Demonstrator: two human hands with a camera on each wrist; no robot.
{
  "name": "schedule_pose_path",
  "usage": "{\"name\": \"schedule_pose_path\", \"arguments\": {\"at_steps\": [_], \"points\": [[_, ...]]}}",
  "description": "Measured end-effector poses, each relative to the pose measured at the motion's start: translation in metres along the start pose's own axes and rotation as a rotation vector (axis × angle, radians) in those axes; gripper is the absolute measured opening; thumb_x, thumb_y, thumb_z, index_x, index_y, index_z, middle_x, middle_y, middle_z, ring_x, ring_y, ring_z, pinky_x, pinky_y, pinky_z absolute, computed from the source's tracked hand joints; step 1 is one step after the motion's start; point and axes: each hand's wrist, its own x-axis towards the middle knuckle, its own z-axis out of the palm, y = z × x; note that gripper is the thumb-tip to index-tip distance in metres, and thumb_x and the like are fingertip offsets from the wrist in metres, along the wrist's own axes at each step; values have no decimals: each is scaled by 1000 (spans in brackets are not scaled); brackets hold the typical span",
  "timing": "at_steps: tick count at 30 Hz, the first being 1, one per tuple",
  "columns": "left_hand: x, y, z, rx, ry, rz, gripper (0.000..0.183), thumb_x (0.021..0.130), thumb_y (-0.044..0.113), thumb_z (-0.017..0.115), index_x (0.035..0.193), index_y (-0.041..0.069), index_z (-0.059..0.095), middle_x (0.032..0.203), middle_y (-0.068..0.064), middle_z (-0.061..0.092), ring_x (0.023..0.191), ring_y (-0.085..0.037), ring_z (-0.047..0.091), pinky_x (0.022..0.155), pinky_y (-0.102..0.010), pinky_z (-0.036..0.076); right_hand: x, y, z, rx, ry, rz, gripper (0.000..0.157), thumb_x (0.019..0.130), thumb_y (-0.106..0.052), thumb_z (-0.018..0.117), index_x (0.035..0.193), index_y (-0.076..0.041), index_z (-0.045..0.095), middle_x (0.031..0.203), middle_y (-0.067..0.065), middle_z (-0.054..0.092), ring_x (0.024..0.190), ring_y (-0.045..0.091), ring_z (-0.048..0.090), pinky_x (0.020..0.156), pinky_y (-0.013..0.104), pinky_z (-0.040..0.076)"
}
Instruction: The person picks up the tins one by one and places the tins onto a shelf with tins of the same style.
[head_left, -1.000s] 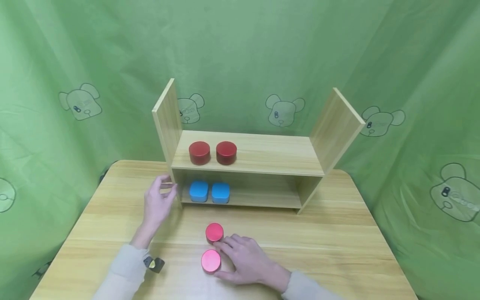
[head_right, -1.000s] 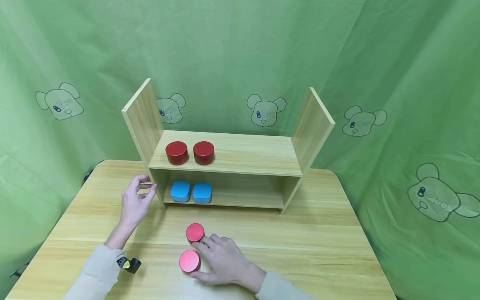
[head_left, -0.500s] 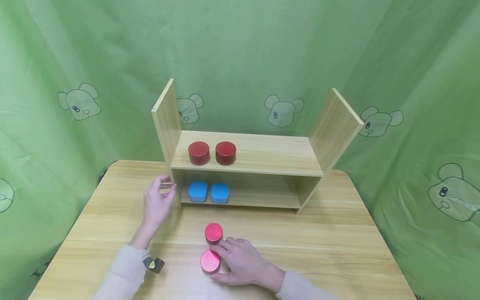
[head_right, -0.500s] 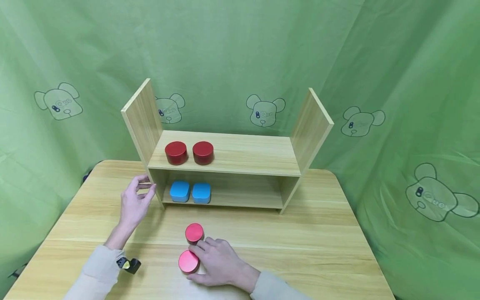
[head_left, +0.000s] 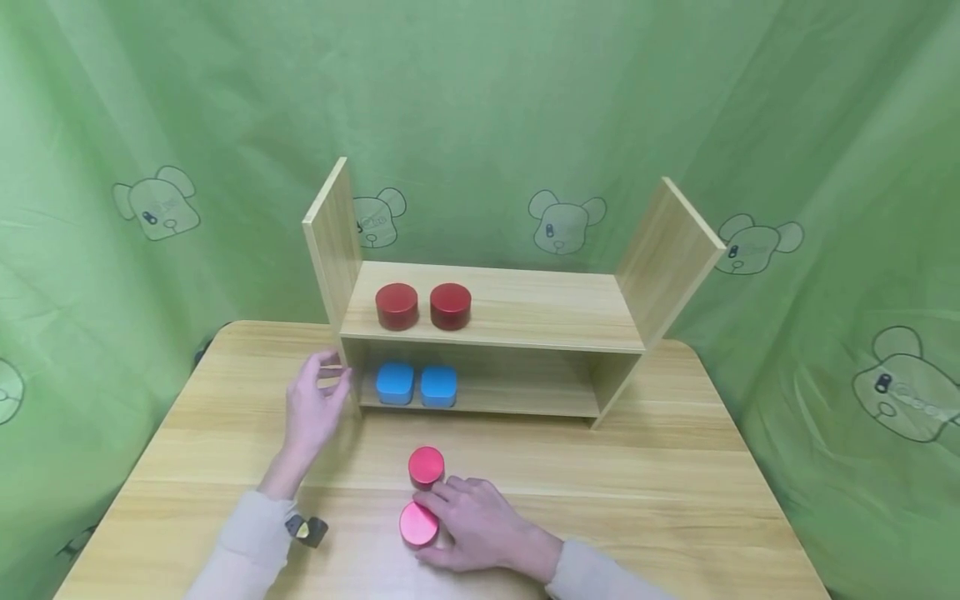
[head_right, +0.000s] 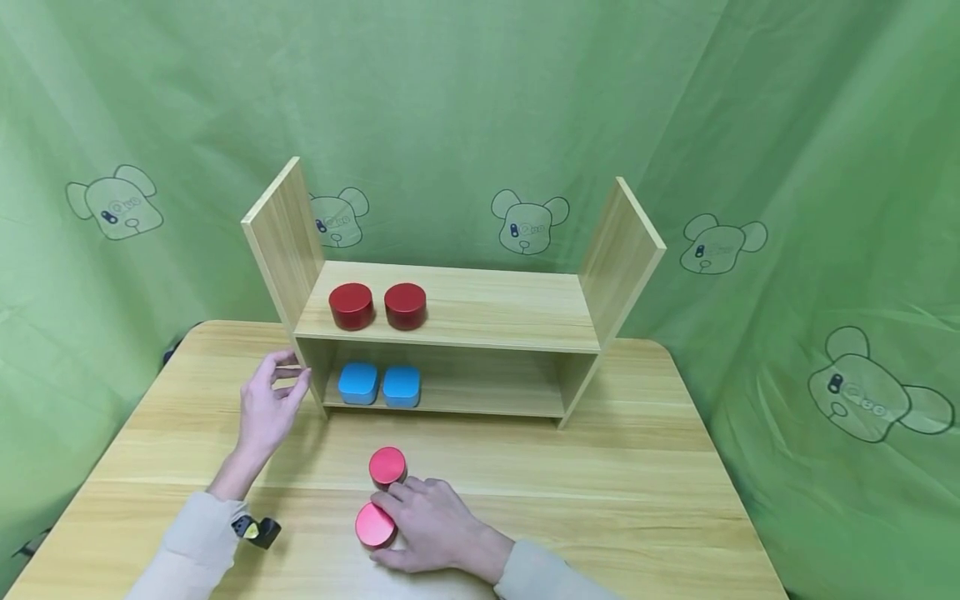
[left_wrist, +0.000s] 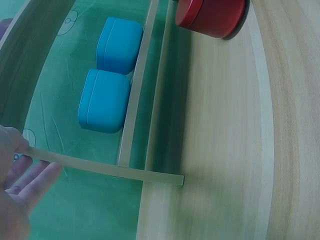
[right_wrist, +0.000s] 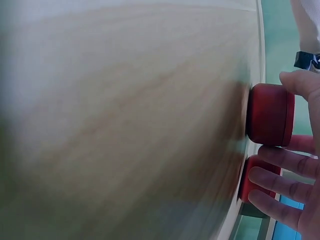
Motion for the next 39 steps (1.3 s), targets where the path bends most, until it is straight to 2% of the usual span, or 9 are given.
{"name": "schedule_pose_path", "arguments": {"at_steps": [9, 15, 21, 27, 34, 39], "points": [[0, -1, 0, -14, -11, -5, 34, 93, -4, 72, 124, -9, 62, 119, -29, 72, 101, -44, 76, 80, -47, 71, 2, -2, 0, -17, 2, -7, 60, 91, -63, 70, 132, -20, 69, 120, -6, 76, 105, 10, 72, 74, 20, 64], [0, -1, 0, -14, -22, -6, 34, 93, -4, 72, 125, -9, 61, 119, -30, 72, 101, -44, 75, 80, -47, 71, 0, -2, 1, -12, -17, -6, 60, 90, -64, 69, 132, -22, 68, 119, -6, 76, 104, 9, 71, 78, 20, 63], [0, -1, 0, -19, -18, 3, 33, 93, -4, 72, 124, -9, 62, 118, -30, 72, 100, -44, 76, 80, -47, 71, -5, 1, 0, -31, 14, -18, 60, 88, -65, 71, 130, -21, 69, 119, -8, 77, 101, 8, 72, 79, 19, 64], [0, 0, -1, -23, -16, -1, 34, 93, -4, 72, 124, -9, 61, 118, -30, 72, 101, -45, 75, 80, -47, 71, -11, 6, -8, -47, 46, -15, 61, 86, -65, 73, 130, -22, 70, 113, -9, 76, 97, 7, 70, 75, 19, 63], [0, -1, -1, -26, -12, -8, 34, 93, -4, 72, 125, -9, 61, 119, -29, 72, 101, -44, 75, 81, -46, 71, -17, 12, -19, -33, 18, 12, 60, 88, -65, 72, 131, -23, 69, 107, -10, 75, 95, 8, 67, 74, 17, 60], [1, -2, 0, -25, -11, -4, 34, 92, -4, 72, 125, -9, 62, 119, -29, 72, 101, -44, 75, 80, -45, 71, -20, 18, -25, -50, 82, 26, 62, 83, -64, 78, 128, -22, 71, 103, -10, 75, 91, 7, 67, 71, 18, 61]]}}
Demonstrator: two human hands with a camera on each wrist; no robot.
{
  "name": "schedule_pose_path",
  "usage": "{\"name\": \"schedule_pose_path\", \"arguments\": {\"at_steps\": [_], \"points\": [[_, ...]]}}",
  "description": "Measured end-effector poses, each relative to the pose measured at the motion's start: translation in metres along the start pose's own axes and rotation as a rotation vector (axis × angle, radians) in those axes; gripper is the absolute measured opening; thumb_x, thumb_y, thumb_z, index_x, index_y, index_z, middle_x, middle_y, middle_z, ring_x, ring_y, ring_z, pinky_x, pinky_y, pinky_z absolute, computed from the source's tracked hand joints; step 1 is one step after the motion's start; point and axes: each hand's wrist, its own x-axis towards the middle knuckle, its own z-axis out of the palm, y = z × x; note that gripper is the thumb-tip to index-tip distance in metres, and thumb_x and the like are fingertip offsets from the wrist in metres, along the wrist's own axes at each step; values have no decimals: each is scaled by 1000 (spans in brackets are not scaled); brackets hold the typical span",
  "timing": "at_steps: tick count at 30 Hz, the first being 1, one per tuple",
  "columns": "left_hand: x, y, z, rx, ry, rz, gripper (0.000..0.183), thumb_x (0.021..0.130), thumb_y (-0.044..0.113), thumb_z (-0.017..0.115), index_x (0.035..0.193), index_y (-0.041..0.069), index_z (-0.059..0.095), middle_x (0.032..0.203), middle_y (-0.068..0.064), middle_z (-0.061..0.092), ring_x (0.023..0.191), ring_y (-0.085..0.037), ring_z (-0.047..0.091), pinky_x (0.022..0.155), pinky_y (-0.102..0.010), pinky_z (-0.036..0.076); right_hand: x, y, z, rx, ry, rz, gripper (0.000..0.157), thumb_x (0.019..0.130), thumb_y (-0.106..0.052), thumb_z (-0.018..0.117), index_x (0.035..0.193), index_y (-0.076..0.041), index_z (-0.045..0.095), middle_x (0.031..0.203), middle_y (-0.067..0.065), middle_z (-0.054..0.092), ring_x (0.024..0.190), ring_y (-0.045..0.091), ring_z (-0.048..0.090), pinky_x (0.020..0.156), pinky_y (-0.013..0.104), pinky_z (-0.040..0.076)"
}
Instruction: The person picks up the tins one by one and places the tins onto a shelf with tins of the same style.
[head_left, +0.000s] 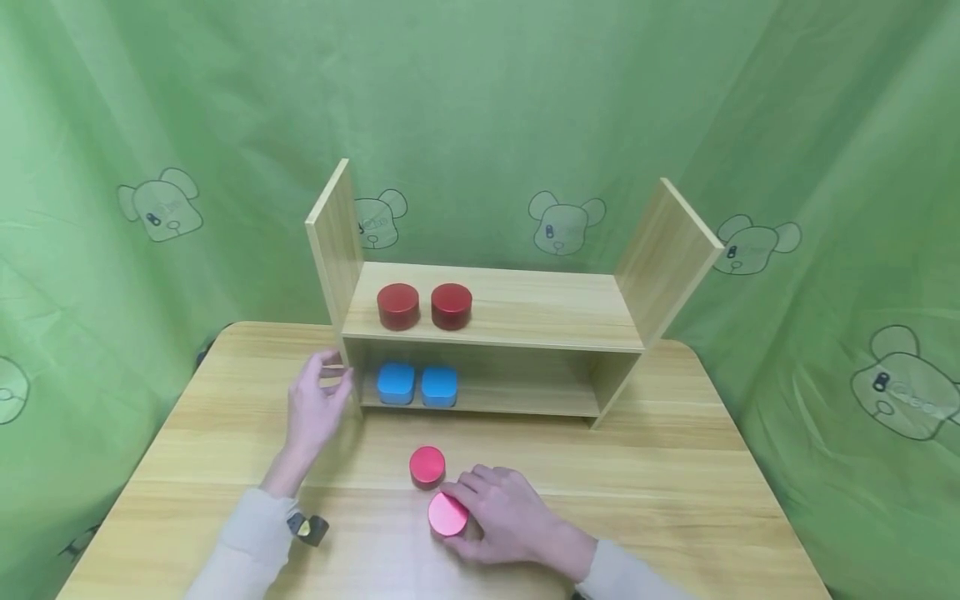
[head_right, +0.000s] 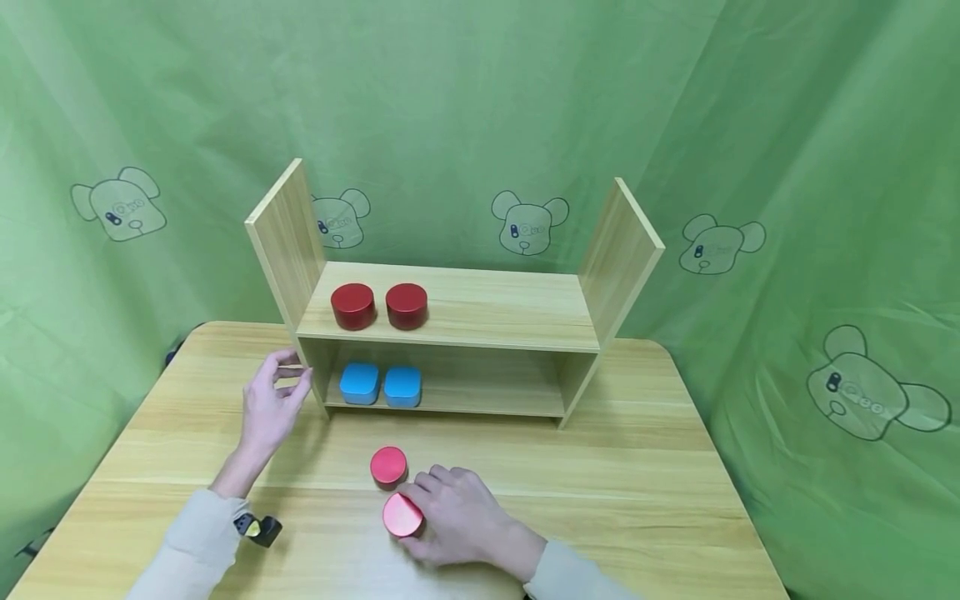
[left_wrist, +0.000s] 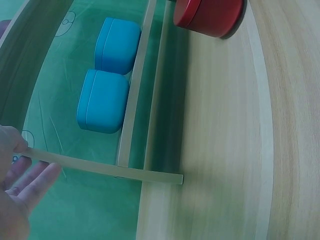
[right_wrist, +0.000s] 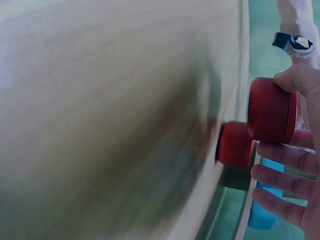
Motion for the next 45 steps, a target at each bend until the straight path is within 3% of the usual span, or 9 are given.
{"name": "schedule_pose_path", "arguments": {"at_steps": [15, 27, 33, 45], "points": [[0, 1, 0, 0, -3, 5, 34, 93, -4, 72, 125, -8, 62, 119, -29, 72, 101, -44, 75, 80, -45, 71, -5, 20, -21, -85, 100, 20, 63, 78, -62, 84, 122, -17, 74, 101, -6, 77, 90, 10, 70, 73, 22, 66], [-1, 0, 0, 11, -8, -7, 34, 93, -4, 72, 125, -8, 61, 119, -29, 72, 101, -44, 75, 80, -46, 71, 6, 36, -42, -34, 251, 56, 66, 71, -55, 91, 119, -13, 74, 103, -1, 79, 89, 14, 75, 68, 22, 68], [-1, 0, 1, 9, -3, 7, 34, 93, -4, 72, 125, -9, 61, 119, -29, 72, 100, -44, 75, 79, -45, 71, 12, 49, -58, -92, 301, 83, 67, 70, -53, 90, 120, -12, 74, 100, -1, 79, 88, 16, 75, 70, 27, 70], [-1, 1, 1, 12, 0, 4, 34, 93, -4, 72, 125, -9, 61, 119, -29, 72, 100, -44, 75, 78, -44, 71, 24, 73, -85, -134, 423, 111, 61, 74, -49, 84, 120, -9, 73, 93, 2, 78, 77, 17, 72, 58, 25, 66]]}}
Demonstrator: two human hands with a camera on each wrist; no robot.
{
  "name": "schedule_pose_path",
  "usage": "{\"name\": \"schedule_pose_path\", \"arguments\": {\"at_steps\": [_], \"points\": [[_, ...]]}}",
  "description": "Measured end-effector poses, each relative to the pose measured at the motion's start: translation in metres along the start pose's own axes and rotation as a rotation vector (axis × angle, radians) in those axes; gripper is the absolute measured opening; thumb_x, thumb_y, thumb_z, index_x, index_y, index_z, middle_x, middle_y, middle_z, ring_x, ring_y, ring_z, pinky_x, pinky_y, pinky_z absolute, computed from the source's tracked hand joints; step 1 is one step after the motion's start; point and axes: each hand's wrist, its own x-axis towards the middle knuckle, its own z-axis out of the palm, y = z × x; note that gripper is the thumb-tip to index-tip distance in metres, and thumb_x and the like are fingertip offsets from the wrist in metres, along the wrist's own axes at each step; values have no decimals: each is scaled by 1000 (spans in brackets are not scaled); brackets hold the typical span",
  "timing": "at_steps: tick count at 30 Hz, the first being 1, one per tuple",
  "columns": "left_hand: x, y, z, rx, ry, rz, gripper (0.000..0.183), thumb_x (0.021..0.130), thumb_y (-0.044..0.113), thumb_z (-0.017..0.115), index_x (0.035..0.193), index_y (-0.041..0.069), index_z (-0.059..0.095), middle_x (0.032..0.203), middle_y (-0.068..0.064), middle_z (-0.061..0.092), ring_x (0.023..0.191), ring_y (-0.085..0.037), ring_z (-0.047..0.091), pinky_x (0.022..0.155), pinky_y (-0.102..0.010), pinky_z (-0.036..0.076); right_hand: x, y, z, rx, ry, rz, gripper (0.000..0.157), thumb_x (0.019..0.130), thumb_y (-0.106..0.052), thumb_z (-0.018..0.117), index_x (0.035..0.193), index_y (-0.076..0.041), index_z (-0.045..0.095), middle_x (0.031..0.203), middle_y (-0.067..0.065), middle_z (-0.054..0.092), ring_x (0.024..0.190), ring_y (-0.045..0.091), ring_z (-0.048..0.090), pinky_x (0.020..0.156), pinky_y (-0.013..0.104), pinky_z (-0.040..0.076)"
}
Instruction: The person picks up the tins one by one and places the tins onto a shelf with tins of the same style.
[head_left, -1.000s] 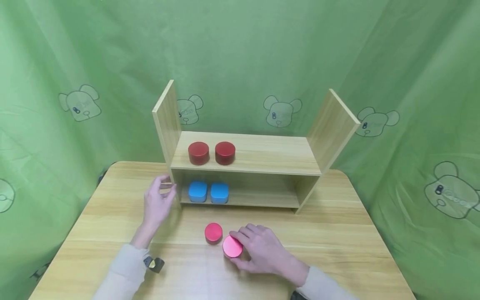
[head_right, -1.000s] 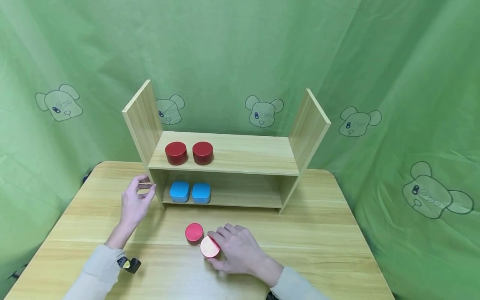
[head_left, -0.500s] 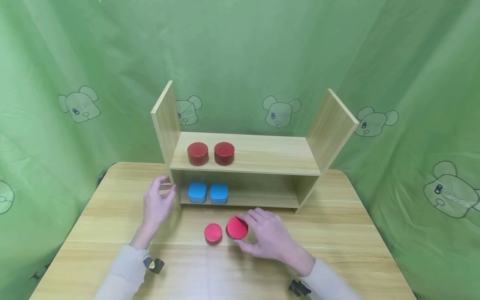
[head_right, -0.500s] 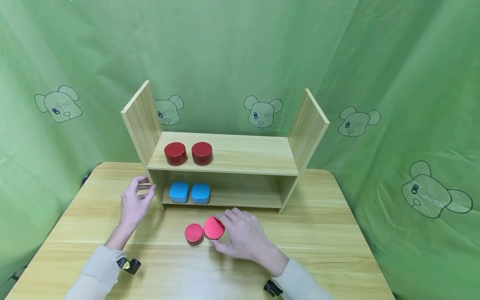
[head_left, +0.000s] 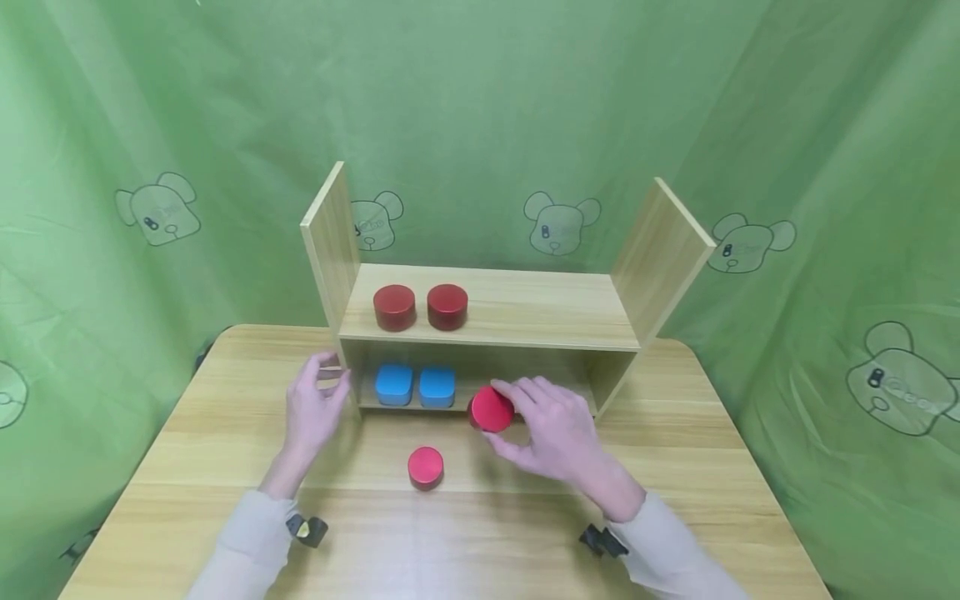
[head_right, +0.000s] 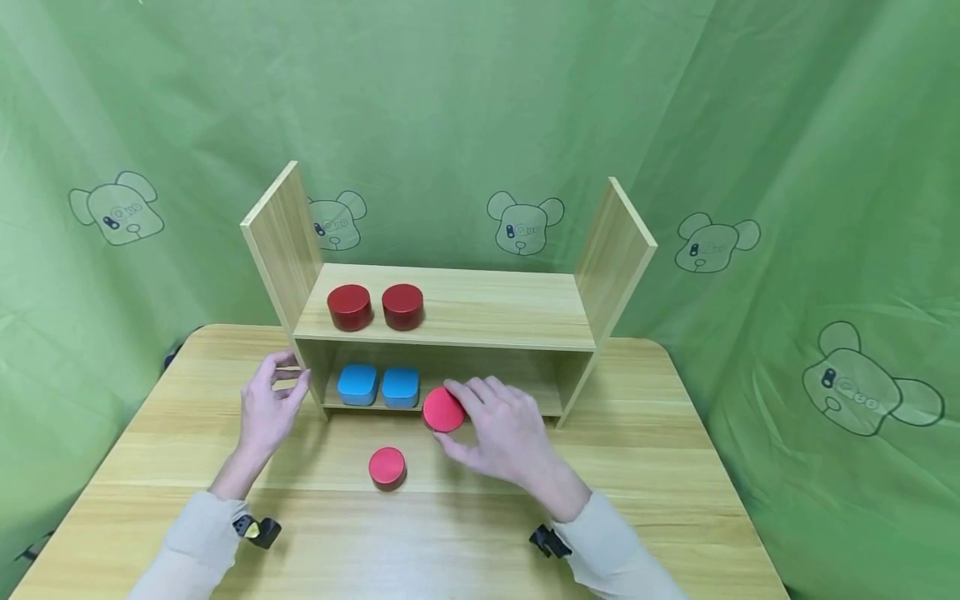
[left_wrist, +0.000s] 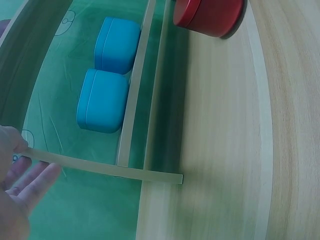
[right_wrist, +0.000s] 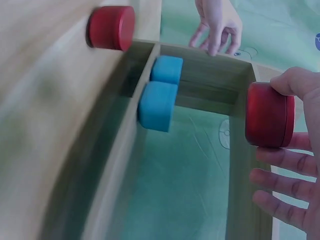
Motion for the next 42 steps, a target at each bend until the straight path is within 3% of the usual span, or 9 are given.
{"name": "schedule_pose_path", "arguments": {"at_steps": [15, 20, 26, 33, 42], "points": [[0, 0, 0, 4, -10, 2, 33, 93, -5, 71, 125, -10, 61, 119, -29, 72, 100, -44, 75, 80, -45, 71, 31, 17, -12, -52, 104, -19, 56, 90, -53, 65, 121, -8, 74, 94, 7, 79, 79, 23, 74, 56, 30, 65], [-1, 1, -1, 2, 3, -8, 34, 92, -7, 71, 124, -11, 61, 120, -30, 72, 100, -46, 75, 79, -43, 71, 42, 21, -14, -54, 136, -26, 55, 90, -52, 64, 120, -7, 74, 99, 9, 80, 82, 25, 76, 60, 34, 69], [-1, 1, -2, 6, 2, -4, 34, 93, -5, 72, 125, -9, 61, 120, -30, 72, 100, -45, 76, 80, -45, 71, 52, 30, -14, -69, 165, -20, 57, 87, -51, 67, 119, -4, 74, 93, 11, 78, 73, 25, 73, 53, 34, 65], [0, 1, -1, 8, 9, 17, 34, 92, -5, 72, 124, -9, 62, 119, -30, 72, 99, -45, 76, 79, -47, 71, 62, 40, -13, -47, 158, 56, 60, 82, -49, 72, 123, -4, 73, 99, 13, 79, 78, 28, 74, 55, 37, 67], [0, 1, -1, 6, -6, 11, 35, 92, -5, 72, 125, -10, 61, 120, -30, 72, 101, -45, 75, 80, -46, 71, 73, 49, -8, -101, 134, 65, 60, 82, -47, 76, 124, -3, 72, 97, 14, 78, 77, 28, 72, 54, 35, 65]]}}
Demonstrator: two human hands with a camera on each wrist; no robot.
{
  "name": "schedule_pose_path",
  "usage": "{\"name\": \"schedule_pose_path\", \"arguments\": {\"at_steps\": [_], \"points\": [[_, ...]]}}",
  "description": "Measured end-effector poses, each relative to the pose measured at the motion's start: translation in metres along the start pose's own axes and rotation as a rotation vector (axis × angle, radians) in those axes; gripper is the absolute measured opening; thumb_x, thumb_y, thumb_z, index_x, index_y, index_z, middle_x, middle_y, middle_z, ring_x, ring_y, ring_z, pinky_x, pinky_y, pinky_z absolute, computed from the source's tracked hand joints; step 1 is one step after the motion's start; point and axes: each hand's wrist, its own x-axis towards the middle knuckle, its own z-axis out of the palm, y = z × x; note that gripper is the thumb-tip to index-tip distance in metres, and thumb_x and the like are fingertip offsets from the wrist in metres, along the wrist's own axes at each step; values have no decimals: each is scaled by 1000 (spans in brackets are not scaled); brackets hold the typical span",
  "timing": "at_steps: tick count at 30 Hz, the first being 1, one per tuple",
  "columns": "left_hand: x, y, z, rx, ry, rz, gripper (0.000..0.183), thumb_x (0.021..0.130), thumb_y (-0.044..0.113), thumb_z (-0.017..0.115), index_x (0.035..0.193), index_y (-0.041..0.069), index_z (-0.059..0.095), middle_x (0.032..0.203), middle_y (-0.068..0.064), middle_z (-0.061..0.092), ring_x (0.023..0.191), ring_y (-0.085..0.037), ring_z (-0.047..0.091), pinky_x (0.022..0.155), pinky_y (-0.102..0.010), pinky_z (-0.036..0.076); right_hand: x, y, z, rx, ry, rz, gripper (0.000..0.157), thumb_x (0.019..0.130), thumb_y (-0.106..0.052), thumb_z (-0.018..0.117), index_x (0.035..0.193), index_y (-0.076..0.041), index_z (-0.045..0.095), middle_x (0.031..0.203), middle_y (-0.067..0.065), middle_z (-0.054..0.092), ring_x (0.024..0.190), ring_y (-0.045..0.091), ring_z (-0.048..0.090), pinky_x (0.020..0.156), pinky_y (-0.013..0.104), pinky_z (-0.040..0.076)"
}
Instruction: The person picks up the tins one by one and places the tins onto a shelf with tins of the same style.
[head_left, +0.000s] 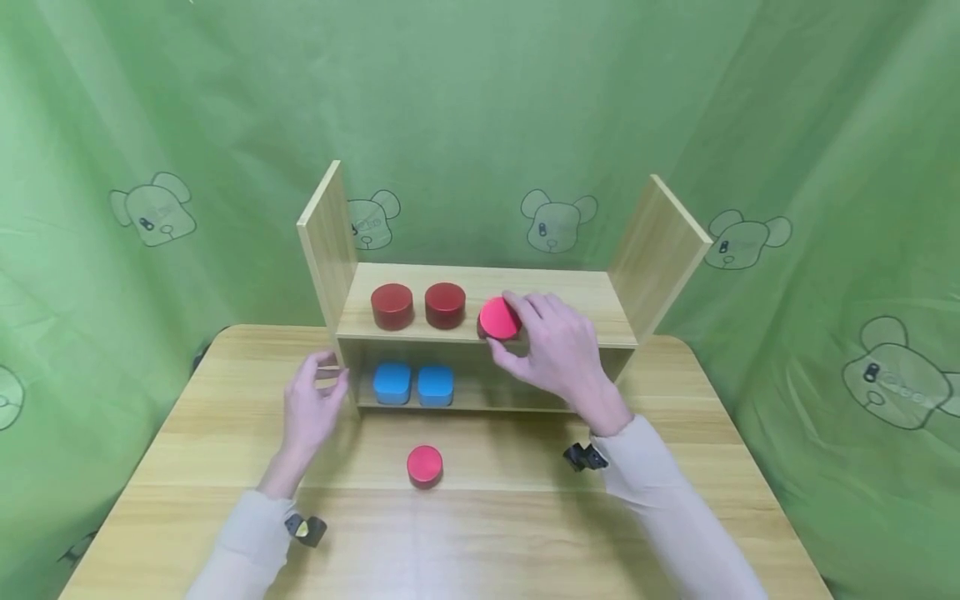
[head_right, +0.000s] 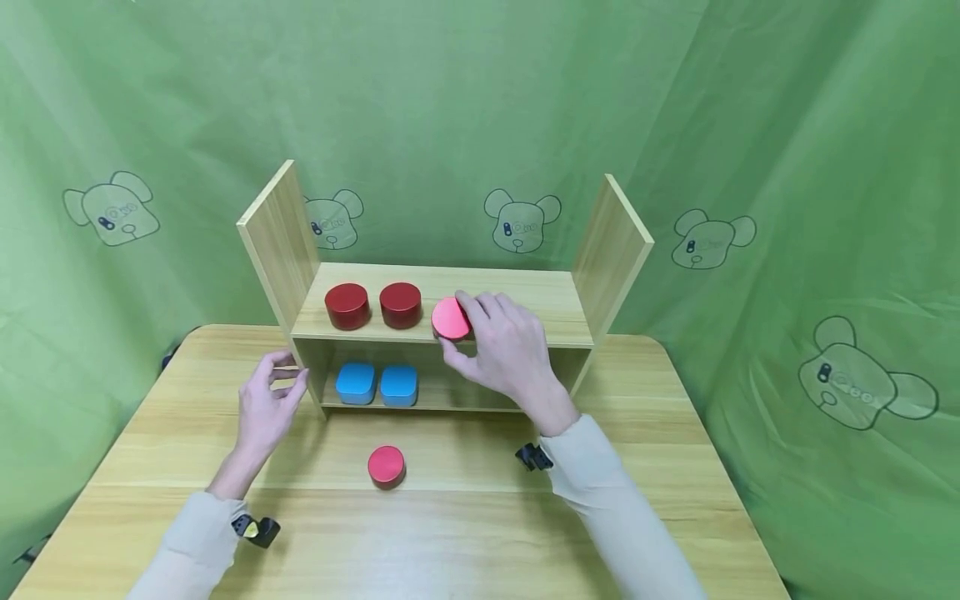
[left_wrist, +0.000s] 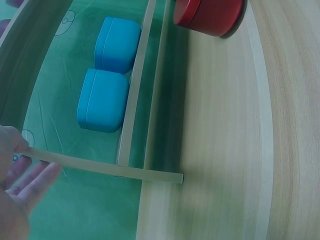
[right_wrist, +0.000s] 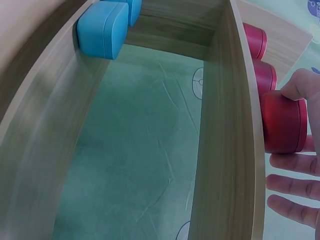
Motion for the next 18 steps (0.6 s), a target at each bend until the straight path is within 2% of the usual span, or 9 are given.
{"name": "schedule_pose_path", "arguments": {"at_steps": [14, 18], "points": [[0, -1, 0, -6, -4, 3, 34, 92, -6, 72, 125, -10, 61, 120, -30, 72, 100, -46, 75, 80, -46, 71, 10, 8, 8, -24, -44, 9, 62, 86, -49, 72, 126, -3, 72, 101, 16, 78, 84, 31, 74, 54, 37, 66], [0, -1, 0, 0, -7, -16, 34, 93, -5, 71, 125, -9, 61, 120, -29, 72, 101, -45, 75, 81, -46, 71, 12, 10, 10, -20, -63, 18, 61, 87, -49, 71, 126, -3, 72, 101, 15, 78, 83, 31, 74, 54, 36, 65]]}}
